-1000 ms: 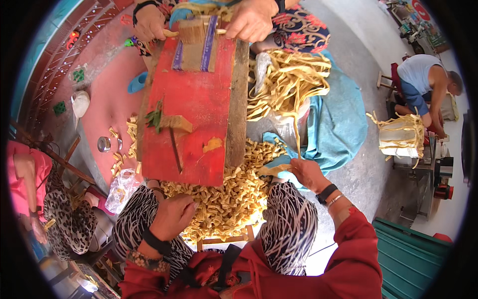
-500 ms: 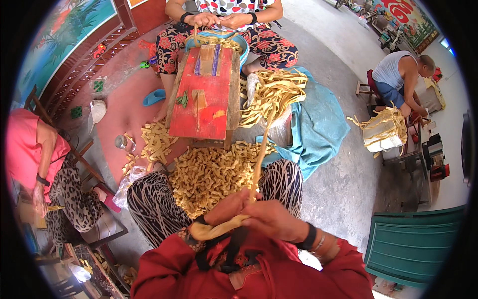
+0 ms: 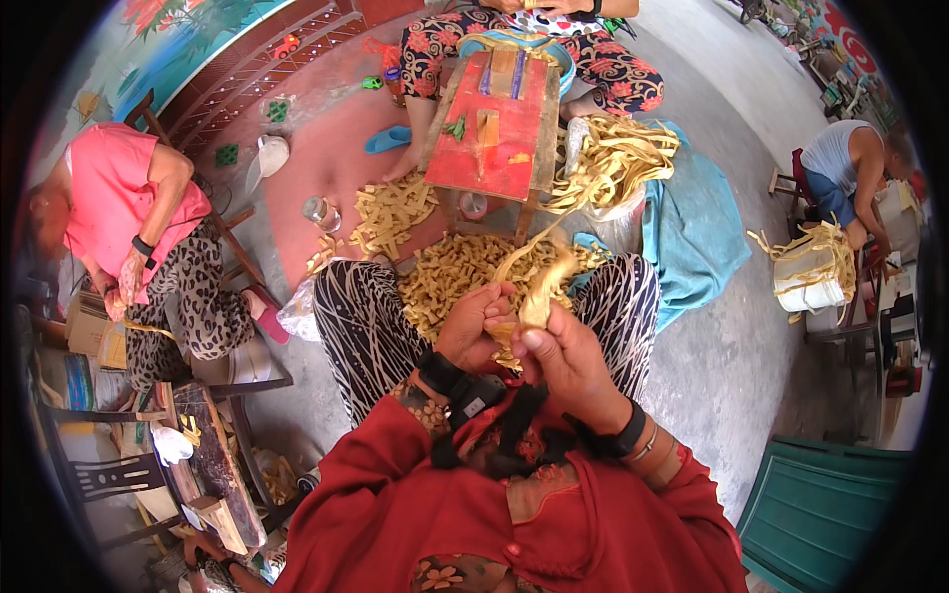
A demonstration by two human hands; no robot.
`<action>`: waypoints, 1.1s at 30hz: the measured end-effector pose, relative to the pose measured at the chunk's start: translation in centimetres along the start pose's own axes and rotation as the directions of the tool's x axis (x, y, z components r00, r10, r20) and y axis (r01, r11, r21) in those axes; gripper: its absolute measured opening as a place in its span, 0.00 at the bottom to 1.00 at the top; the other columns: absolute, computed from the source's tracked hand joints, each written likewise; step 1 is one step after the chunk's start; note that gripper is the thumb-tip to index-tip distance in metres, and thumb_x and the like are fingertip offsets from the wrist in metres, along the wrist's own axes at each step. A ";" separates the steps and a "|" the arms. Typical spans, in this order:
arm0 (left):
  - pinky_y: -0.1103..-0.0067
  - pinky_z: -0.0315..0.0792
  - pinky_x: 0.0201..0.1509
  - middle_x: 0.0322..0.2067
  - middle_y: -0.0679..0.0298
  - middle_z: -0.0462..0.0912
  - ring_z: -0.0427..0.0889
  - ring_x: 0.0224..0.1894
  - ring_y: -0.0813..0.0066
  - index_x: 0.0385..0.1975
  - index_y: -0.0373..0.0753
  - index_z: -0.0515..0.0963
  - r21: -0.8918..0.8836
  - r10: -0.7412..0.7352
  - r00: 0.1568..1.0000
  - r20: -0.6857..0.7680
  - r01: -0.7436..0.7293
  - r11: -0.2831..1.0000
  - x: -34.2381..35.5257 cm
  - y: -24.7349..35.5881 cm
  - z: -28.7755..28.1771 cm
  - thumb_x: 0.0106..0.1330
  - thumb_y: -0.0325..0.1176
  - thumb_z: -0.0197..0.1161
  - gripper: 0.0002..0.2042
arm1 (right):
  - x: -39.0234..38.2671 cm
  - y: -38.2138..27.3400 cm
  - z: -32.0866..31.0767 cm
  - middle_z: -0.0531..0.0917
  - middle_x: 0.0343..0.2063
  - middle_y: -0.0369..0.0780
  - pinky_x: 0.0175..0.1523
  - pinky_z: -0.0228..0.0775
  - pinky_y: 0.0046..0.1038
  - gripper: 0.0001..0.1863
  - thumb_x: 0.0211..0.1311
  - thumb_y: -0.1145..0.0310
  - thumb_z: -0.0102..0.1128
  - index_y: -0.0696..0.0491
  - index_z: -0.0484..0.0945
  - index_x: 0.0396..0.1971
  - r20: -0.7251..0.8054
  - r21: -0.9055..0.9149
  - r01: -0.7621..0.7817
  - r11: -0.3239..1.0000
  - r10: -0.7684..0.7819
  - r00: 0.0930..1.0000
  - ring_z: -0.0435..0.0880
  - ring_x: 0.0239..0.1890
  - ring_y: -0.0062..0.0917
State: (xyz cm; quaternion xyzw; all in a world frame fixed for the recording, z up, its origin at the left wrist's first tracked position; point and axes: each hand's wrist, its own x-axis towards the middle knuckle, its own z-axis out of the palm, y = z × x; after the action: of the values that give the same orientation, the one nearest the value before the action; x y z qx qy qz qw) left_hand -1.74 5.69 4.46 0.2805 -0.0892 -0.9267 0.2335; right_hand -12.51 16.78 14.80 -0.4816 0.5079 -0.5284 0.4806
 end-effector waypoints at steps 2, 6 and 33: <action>0.89 0.59 0.20 0.16 0.73 0.63 0.60 0.16 0.87 0.37 0.31 0.67 0.038 0.041 0.998 -0.036 -0.040 0.998 -0.1 0.0 -1.2 0.71 0.31 0.45 0.09 | 0.0 -0.2 0.1 0.72 0.23 0.33 0.23 0.61 0.15 0.08 0.69 0.68 0.44 0.57 0.68 0.34 -0.062 0.057 0.015 0.998 -0.011 0.998 0.68 0.17 0.13; 0.89 0.58 0.20 0.16 0.73 0.63 0.59 0.15 0.87 0.37 0.31 0.68 0.077 0.071 0.994 -0.085 -0.065 0.995 -0.5 0.0 -2.4 0.70 0.32 0.45 0.09 | -0.1 0.4 -0.2 0.72 0.26 0.34 0.23 0.58 0.14 0.11 0.70 0.63 0.42 0.55 0.68 0.32 -0.105 0.190 0.031 0.981 -0.011 0.994 0.65 0.17 0.14; 0.78 0.70 0.32 0.18 0.70 0.69 0.68 0.20 0.78 0.37 0.32 0.71 0.173 0.082 0.968 -0.236 -0.041 0.984 2.0 0.6 -11.2 0.71 0.40 0.44 0.15 | 0.3 1.8 -2.6 0.74 0.25 0.35 0.22 0.57 0.14 0.12 0.71 0.62 0.41 0.54 0.70 0.32 -0.338 0.294 0.110 0.950 -0.004 0.941 0.65 0.17 0.14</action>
State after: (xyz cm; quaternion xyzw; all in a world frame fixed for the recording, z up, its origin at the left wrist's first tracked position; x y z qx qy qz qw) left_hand 3.30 3.79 -5.62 0.4070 -0.1460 -0.8672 0.2472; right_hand -15.05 16.68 12.91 -0.3191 0.4786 -0.6887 0.4414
